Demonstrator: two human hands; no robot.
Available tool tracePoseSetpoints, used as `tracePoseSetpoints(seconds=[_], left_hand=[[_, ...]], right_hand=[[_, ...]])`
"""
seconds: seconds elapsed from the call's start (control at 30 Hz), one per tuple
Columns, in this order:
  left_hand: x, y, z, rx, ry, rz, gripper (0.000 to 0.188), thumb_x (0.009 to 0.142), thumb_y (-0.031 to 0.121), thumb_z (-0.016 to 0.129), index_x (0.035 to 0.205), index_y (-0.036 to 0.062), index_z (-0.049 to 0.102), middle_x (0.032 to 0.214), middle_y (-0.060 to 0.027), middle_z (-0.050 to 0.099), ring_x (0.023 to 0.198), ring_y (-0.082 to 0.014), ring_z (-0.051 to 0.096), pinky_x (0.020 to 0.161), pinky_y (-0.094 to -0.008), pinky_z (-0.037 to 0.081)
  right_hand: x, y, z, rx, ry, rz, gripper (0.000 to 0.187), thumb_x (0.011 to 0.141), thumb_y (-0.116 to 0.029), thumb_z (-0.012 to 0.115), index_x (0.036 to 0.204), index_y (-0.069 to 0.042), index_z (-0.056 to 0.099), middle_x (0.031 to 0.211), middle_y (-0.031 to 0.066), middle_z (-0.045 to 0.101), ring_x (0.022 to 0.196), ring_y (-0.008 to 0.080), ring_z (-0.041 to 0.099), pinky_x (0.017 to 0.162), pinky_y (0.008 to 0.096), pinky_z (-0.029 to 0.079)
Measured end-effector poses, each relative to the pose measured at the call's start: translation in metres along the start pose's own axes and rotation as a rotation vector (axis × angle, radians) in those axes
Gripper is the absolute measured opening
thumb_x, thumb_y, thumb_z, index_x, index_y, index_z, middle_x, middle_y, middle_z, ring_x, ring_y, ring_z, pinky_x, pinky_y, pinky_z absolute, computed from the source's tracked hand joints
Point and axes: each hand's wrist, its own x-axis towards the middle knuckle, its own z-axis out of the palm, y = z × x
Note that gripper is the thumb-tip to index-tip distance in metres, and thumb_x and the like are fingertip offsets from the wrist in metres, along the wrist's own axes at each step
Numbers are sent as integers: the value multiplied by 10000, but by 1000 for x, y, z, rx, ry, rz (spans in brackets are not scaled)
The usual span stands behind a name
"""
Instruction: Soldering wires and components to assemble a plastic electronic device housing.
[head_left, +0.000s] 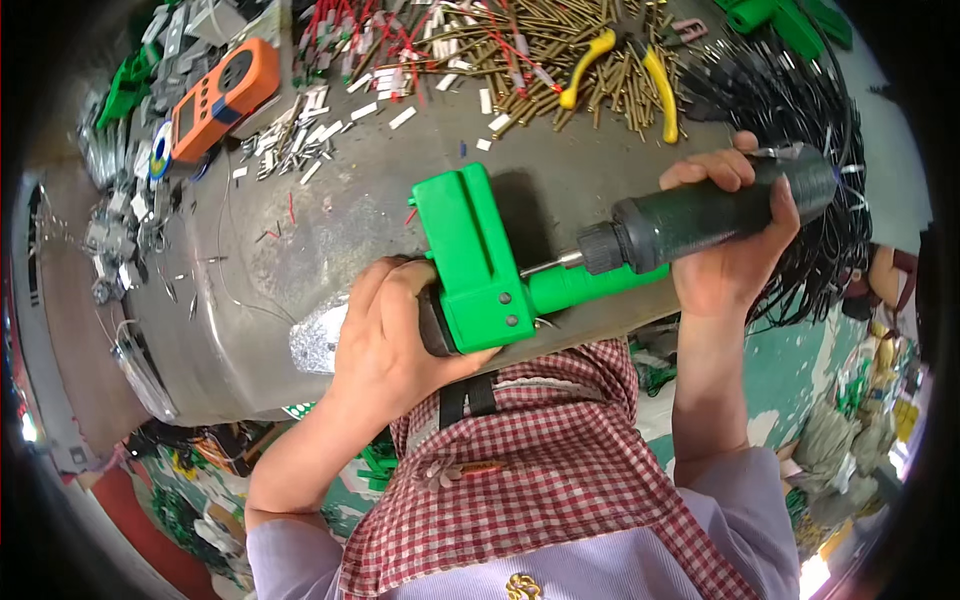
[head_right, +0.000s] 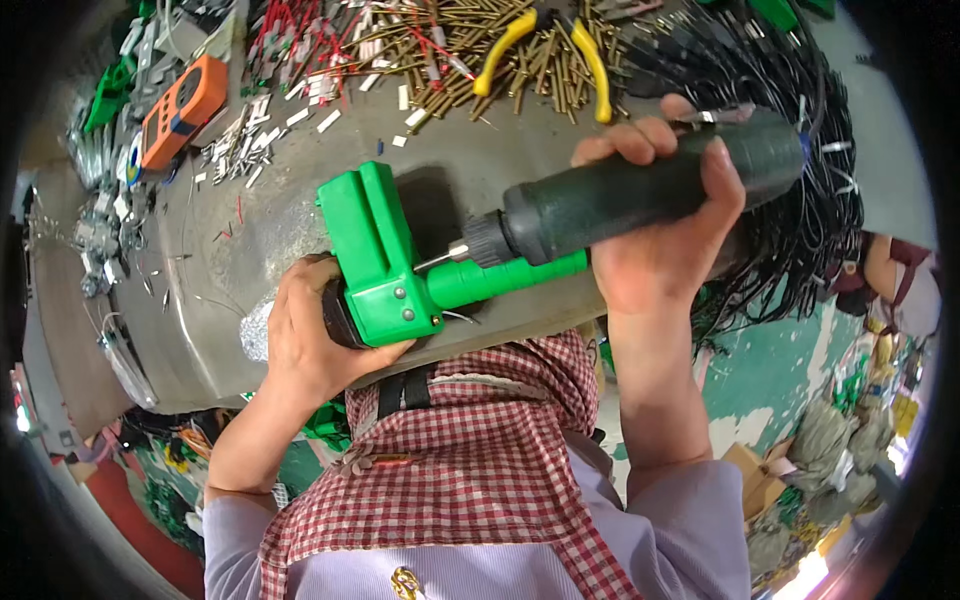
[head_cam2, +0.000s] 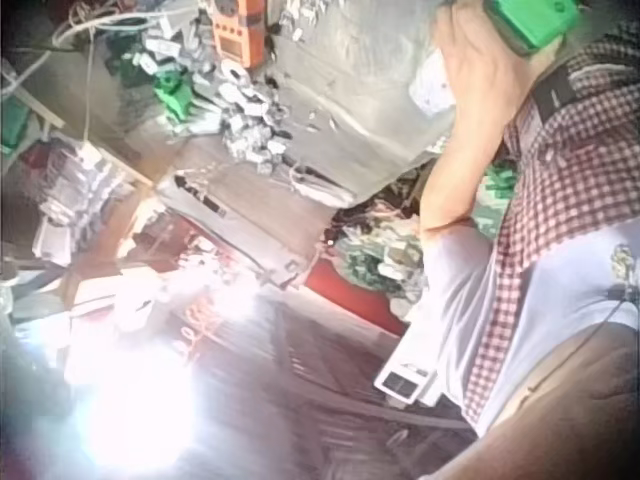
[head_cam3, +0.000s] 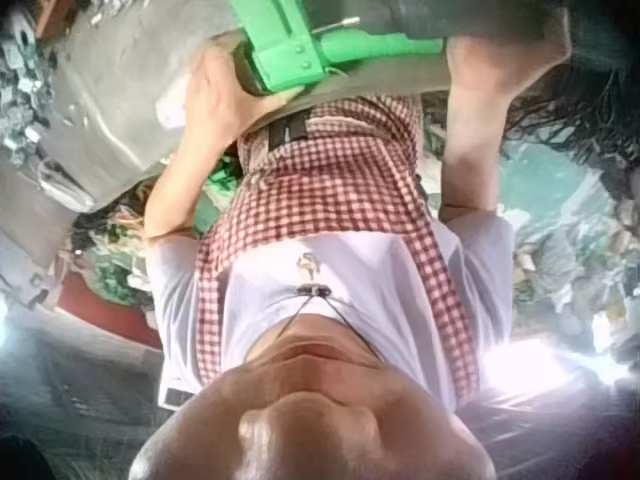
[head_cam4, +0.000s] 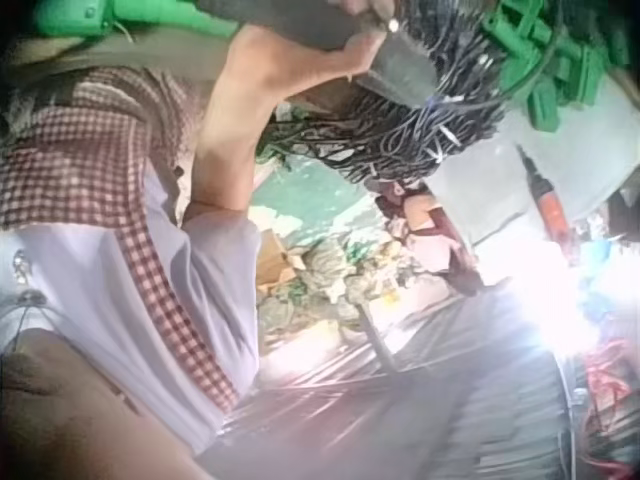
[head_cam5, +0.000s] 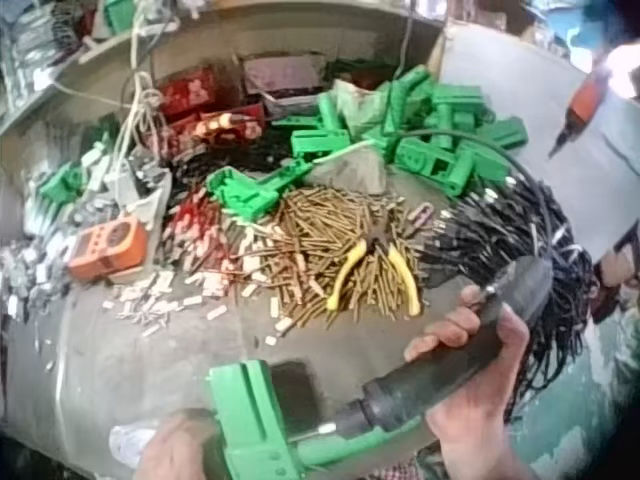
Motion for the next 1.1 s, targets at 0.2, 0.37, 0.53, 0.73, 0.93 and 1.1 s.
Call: tracePoseSetpoints(seconds=[0.2,0.37,0.53,0.73,0.93,1.1], left_hand=[[-2,-7,-2,-66,44,-10,682,582,276,861,1051,-38,480,943,-158,575,860,-331,563,760,-408,477],[0,-10,-4,-33,-6,25,800,542,333,890,1100,-46,460,971,-190,573,876,-370,587,754,-417,496],[7,-22,-30,-77,-211,15,687,728,534,684,1093,-37,564,956,-174,552,916,-361,524,899,-476,385],[20,-25,-42,-169,-407,-75,527,811,418,657,1080,-30,588,917,-147,547,916,-316,518,908,-424,360],[18,-23,-41,-189,-410,-101,532,806,414,662,1081,-37,590,918,-147,545,921,-315,514,913,-425,352],[15,-27,-36,-171,-394,-69,611,798,496,629,1102,-32,590,915,-141,542,916,-312,514,882,-417,369]], right_hand=[[7,8,5,-12,9,-64,393,836,-253,594,1161,-50,508,848,4,499,824,143,505,908,373,397],[6,5,13,-125,8,-65,427,843,-269,581,1193,-43,484,851,8,497,833,145,501,911,381,397],[-5,-7,21,-301,45,-111,465,823,-190,600,1223,-4,450,834,7,446,824,131,472,904,365,385],[-19,-9,13,-171,18,-54,460,882,-278,528,1260,-32,436,840,20,479,832,159,490,907,391,387],[-29,-7,18,-161,8,-73,448,870,-289,543,1232,-48,436,826,11,457,820,154,477,904,384,370],[-31,3,14,-71,11,-125,431,853,-296,565,1196,-62,450,827,0,455,815,144,476,904,372,367]])
